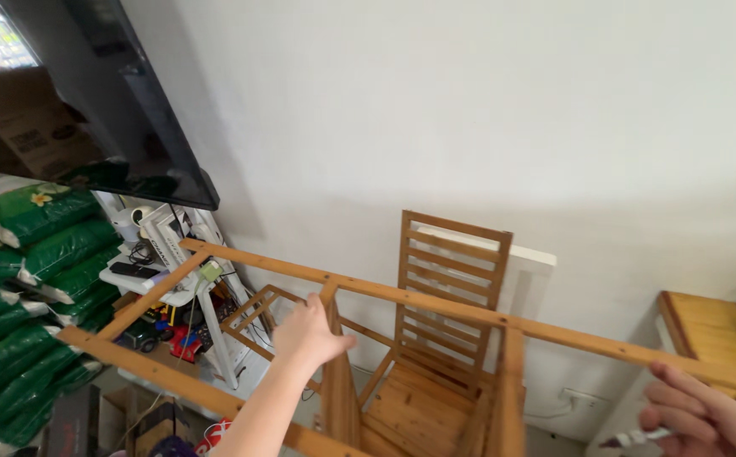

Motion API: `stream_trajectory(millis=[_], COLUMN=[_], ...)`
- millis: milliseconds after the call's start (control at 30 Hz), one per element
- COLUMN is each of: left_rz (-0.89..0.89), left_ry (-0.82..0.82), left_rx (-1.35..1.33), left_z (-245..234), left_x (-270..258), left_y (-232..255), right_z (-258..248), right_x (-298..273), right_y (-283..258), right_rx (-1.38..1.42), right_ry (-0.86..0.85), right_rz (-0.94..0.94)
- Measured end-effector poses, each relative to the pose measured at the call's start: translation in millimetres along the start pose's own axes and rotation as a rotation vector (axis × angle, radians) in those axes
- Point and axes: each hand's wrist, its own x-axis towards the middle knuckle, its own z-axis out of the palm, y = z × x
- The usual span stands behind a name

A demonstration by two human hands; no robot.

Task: The person uses a hex key to tighten screws into a wooden chair frame. They repeatedly insert screws into pre-drilled holes and turn the tool to secure the joints. The chair remains partially assembled on the floor throughout the clip.

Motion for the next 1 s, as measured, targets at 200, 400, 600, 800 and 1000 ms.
stream_trajectory(millis=[200,400,600,800,1000], left_rz=[0.111,0.191,0.198,0.328,0.361], left_ry=[-0.125,-0.354,-0.675,-0.632,-0.74], left_rx=[-0.072,-0.447,-0.832,-0.778,-0.77], left_z=[22.8,49.0,71.1,66.5,67.7], left_x=[53.0,85.7,111.1,103.8,106.0], left_y=[-27.3,-46.3,-47.2,-36.0,-12.0], right_z=[165.1,290.0,362.4,379.4,368.2], right_x=[95.6,231.1,325.1,349.6,352.6], right_y=[26.5,89.9,127.8,137.8,116.9], right_rx=[-0.288,-0.039,-0.245,-0.472,-0.544], right_ry=[0.589,0.254,0.568,0.64,0.662], right_rz=[0.06,-0.106,-0.189,-0.257,-0.291])
